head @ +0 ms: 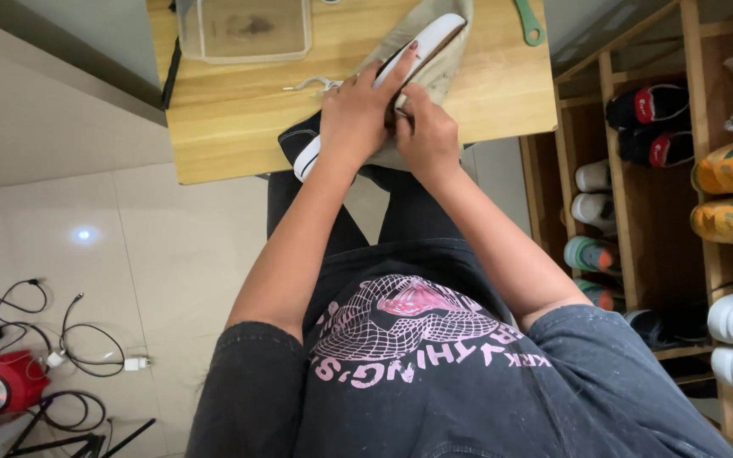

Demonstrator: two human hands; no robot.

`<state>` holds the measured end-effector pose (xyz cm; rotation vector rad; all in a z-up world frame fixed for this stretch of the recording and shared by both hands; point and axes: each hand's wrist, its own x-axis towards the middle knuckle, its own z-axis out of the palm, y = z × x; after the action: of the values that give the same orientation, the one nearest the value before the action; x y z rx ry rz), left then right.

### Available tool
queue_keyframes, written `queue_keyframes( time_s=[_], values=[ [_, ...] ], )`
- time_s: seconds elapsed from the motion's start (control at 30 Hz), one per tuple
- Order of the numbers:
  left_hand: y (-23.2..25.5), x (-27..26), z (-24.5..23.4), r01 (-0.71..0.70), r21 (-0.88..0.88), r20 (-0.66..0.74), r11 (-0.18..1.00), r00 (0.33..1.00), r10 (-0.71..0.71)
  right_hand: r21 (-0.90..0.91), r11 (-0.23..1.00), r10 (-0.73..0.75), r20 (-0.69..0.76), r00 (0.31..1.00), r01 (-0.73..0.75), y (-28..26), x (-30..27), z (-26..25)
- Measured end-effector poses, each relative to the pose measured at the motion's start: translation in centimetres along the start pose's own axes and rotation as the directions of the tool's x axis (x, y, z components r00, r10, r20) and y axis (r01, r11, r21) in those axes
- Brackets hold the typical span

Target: The person wipes a black and white sneaker with a cloth, cleaning the upper, sides, and sole. They rotate the shoe to access different areas and continue wiping until the end of the clip.

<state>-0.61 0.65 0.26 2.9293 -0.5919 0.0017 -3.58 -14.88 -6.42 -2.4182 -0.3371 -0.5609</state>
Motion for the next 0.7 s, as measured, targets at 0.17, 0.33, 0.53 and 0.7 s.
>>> queue_keyframes(
  time_s=[0.17, 0.33, 0.53, 0.7],
  values=[
    [-0.2, 0.0, 0.2, -0.015, 0.023, -0.047, 1.000, 0.999, 0.016, 0.034, 0.999, 0.043, -0.015, 0.999, -0.042, 0.7, -0.8, 0.2],
    [-0.3, 0.1, -0.1, -0.019, 0.006, -0.005, 1.000, 1.000, 0.019, 0.412, 0.838, 0.410, -0.044, 0.911, -0.357, 0.3, 0.7, -2.2],
    [-0.3, -0.2, 0.4, -0.027, 0.066, -0.050, 0.997, 0.998, 0.030, 0.912, 0.116, 0.697, 0.206, 0.687, -0.392, 3.8, 1.2, -6.0],
    [-0.2, -0.1, 0.0, -0.021, 0.030, -0.019, 0.999, 1.000, 0.021, 0.818, 0.163, 0.544, 0.392, 0.742, -0.551, 4.3, -0.5, -6.8]
  ],
)
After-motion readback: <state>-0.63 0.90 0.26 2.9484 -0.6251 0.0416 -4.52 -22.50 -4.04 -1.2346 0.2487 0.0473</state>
